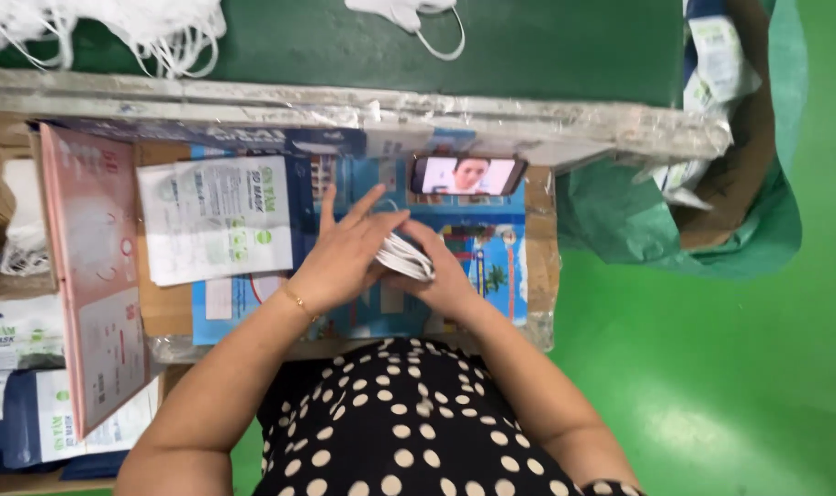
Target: Manually packaging face masks into plastic pouches and organizing them in containers.
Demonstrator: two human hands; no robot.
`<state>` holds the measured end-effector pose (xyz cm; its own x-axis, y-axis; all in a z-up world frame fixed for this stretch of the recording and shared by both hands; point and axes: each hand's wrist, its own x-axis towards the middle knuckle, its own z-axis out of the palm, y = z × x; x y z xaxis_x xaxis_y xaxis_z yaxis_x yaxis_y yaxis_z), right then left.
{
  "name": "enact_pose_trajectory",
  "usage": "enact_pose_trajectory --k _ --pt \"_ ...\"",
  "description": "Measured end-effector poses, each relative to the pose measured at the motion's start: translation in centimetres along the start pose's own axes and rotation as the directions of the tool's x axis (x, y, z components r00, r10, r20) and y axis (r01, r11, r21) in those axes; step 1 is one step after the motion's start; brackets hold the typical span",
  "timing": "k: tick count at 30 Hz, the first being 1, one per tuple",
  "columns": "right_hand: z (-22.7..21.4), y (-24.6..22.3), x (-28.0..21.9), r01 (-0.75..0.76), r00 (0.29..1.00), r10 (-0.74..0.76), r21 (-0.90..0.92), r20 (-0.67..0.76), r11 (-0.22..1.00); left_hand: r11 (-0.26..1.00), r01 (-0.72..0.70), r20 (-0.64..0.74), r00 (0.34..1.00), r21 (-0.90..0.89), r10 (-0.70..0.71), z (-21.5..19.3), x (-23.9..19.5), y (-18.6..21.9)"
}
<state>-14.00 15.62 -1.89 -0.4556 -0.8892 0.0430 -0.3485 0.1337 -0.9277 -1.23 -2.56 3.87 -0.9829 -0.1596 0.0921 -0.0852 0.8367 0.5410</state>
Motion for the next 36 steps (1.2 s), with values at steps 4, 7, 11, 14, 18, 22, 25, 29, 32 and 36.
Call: enact_pose_trajectory --k 4,7,11,14,18,22,25,29,32,36 --pt "-1.1 -1.2 1.4 0.133 0.990 -0.139 0.178 0.020 0.975 0.993 -0.035 -0.078 0.996 0.115 0.044 1.4 0.5 0.1" --pt "-0.2 1.4 -0.6 -0.038 0.999 0.037 0.188 0.011 0.981 0.999 -0.039 -0.240 0.970 0.025 0.044 2.8 -1.4 -0.3" --pt "-1.4 0.8 0.2 -0.082 0.989 0.092 0.095 -0.112 0.992 0.999 0.006 -0.168 0.986 -0.039 -0.013 0.1 0.0 0.6" --pt "-2.2 -0.6 0.4 0.098 0.991 -0.107 -0.110 -0.082 0.989 0.994 -0.104 -0.178 0.978 0.017 0.106 0.3 -0.2 0.6" --pt "-3.0 -1.3 0.9 0.062 0.991 -0.092 -0.280 -0.096 0.958 0.991 0.129 -0.038 0.991 -0.044 -0.131 1.2 0.0 -1.2" --pt "-2.8 -1.0 0.5 0.149 0.982 -0.173 -0.261 -0.074 0.954 0.999 0.023 -0.081 0.996 -0.028 -0.025 0.5 0.6 0.8" --pt "-2.4 0.2 1.1 -0.004 0.994 -0.035 -0.368 -0.100 0.930 0.986 0.162 -0.110 0.980 -0.044 -0.166 1.2 1.8 0.2" --pt "-1.9 0.1 -0.4 0.079 0.994 -0.095 -0.256 -0.050 0.963 0.996 0.088 -0.221 0.972 0.012 -0.083 2.0 0.5 1.3" --pt "-2.0 -0.1 0.8 0.107 0.991 -0.119 -0.177 -0.060 0.978 0.997 0.059 -0.209 0.977 0.043 -0.049 2.0 0.7 0.7" --pt "-1.4 -0.3 0.9 0.093 0.994 -0.088 0.070 -0.072 0.993 0.986 -0.133 -0.198 0.974 -0.097 0.112 3.3 -0.5 0.8"
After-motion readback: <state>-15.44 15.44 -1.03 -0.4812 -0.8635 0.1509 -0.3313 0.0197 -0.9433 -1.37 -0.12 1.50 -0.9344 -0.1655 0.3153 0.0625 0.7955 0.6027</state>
